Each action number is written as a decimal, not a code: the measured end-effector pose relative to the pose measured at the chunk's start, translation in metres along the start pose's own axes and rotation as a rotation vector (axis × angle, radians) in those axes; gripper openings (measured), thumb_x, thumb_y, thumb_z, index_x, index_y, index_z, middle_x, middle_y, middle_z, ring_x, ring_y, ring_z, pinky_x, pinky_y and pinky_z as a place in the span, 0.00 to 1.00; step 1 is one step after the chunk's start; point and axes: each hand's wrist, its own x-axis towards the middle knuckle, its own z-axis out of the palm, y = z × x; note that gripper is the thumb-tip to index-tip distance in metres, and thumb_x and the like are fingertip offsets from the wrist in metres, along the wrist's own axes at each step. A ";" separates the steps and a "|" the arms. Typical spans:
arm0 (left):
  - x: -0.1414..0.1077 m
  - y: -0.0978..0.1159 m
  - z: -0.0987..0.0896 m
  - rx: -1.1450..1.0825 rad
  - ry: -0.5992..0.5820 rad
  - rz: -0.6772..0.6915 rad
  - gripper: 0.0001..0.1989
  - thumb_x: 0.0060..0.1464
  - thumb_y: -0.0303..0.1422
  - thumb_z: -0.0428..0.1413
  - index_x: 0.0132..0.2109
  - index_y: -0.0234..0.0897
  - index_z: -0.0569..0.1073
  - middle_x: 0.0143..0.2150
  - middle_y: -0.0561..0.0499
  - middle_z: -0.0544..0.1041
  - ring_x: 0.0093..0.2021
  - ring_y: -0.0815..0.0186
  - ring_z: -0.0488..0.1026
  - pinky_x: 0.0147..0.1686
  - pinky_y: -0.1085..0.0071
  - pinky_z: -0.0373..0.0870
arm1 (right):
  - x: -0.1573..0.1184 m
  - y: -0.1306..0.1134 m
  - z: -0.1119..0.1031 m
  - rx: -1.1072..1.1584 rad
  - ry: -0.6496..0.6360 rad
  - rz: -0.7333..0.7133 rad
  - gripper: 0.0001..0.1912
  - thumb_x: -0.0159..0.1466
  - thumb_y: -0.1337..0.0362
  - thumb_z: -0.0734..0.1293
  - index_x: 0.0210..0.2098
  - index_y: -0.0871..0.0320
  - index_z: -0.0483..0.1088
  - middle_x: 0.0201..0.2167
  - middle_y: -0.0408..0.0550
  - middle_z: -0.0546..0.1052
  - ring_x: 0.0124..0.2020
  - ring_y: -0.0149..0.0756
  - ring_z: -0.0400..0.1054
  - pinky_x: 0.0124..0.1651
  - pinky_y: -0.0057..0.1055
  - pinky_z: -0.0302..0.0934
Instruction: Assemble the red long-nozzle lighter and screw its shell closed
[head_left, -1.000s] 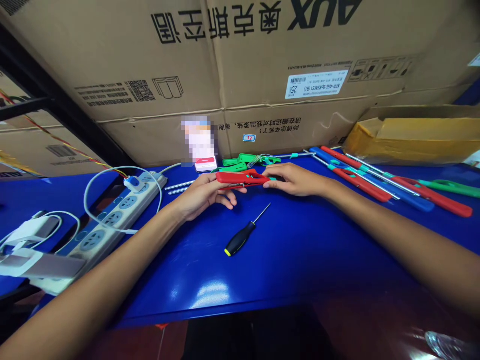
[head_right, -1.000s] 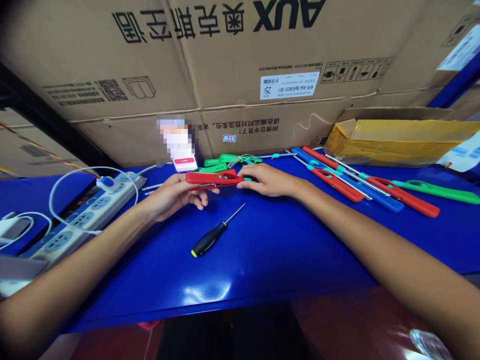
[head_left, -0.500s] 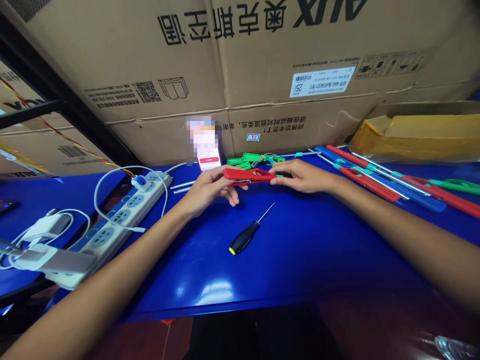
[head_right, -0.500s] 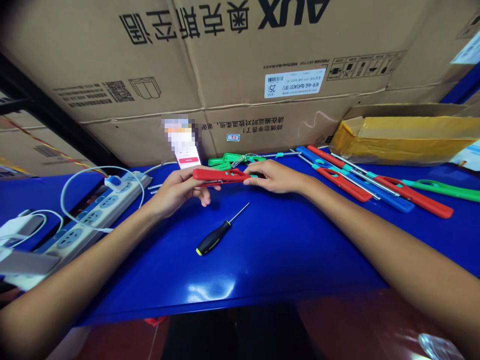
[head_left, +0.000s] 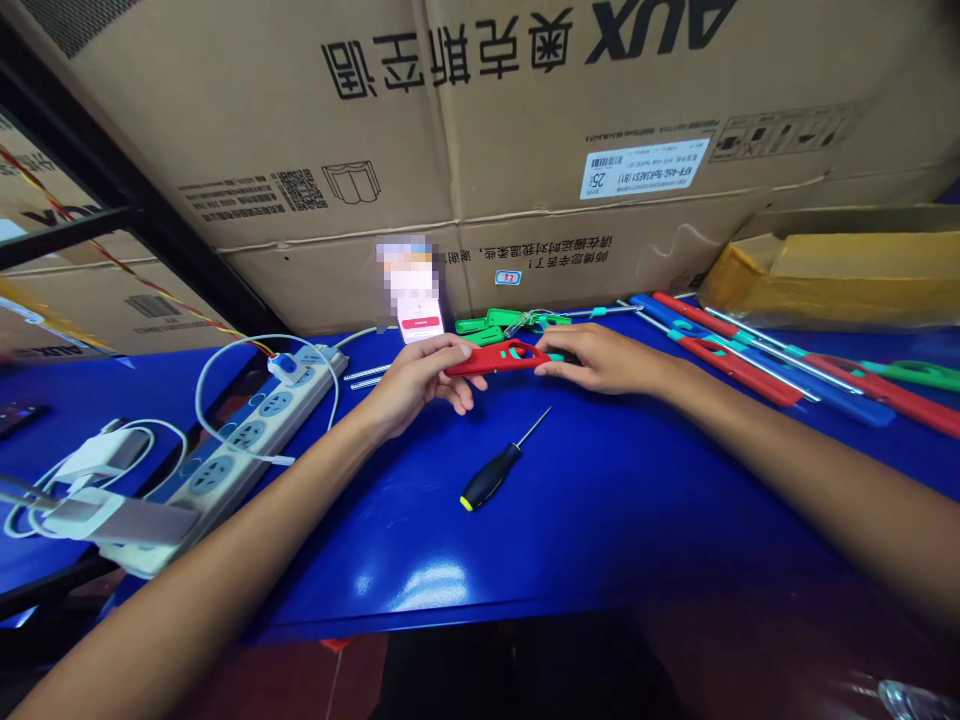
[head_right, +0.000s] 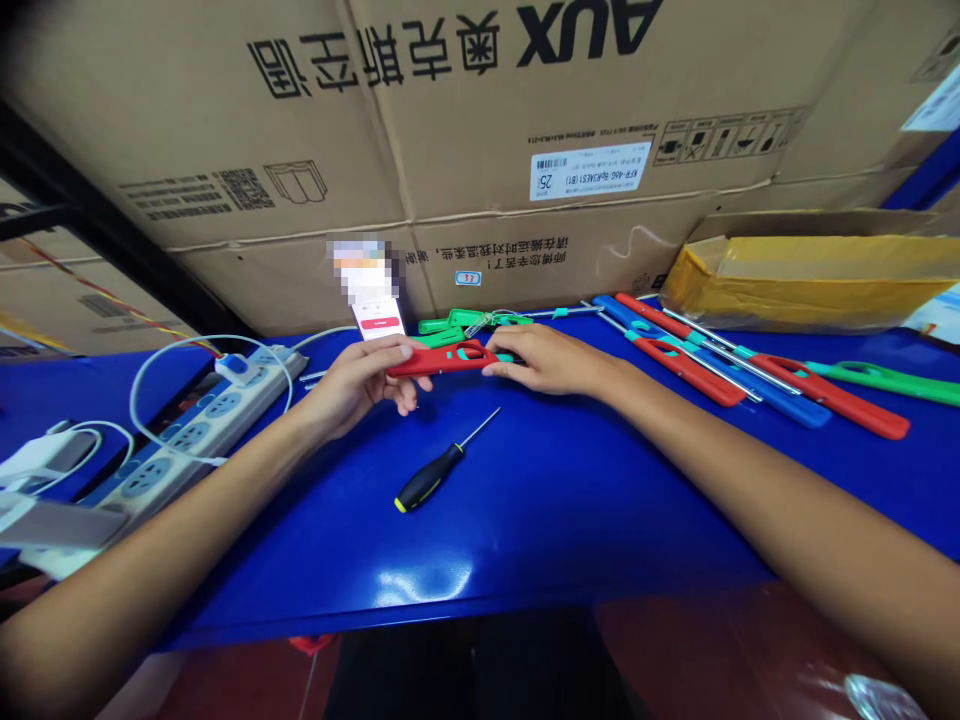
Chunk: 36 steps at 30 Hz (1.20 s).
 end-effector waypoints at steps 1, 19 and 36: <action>-0.001 0.002 0.000 0.030 0.004 -0.039 0.16 0.63 0.40 0.63 0.49 0.32 0.73 0.36 0.44 0.85 0.25 0.65 0.80 0.26 0.71 0.79 | 0.000 -0.002 0.002 -0.020 -0.008 0.001 0.17 0.77 0.49 0.66 0.47 0.57 0.75 0.42 0.52 0.79 0.40 0.41 0.71 0.47 0.37 0.61; -0.021 0.011 0.035 1.728 -0.085 0.232 0.26 0.75 0.51 0.52 0.62 0.33 0.72 0.43 0.39 0.86 0.40 0.47 0.85 0.33 0.63 0.71 | 0.006 -0.060 0.029 -0.174 -0.122 0.127 0.13 0.79 0.54 0.66 0.46 0.58 0.75 0.44 0.53 0.82 0.43 0.44 0.76 0.41 0.35 0.56; -0.020 -0.003 0.043 1.656 -0.121 0.110 0.26 0.79 0.51 0.39 0.64 0.39 0.68 0.45 0.40 0.86 0.38 0.47 0.86 0.34 0.60 0.75 | 0.004 -0.049 0.037 -0.453 -0.193 0.010 0.13 0.82 0.59 0.58 0.47 0.59 0.70 0.45 0.54 0.81 0.34 0.41 0.72 0.34 0.37 0.44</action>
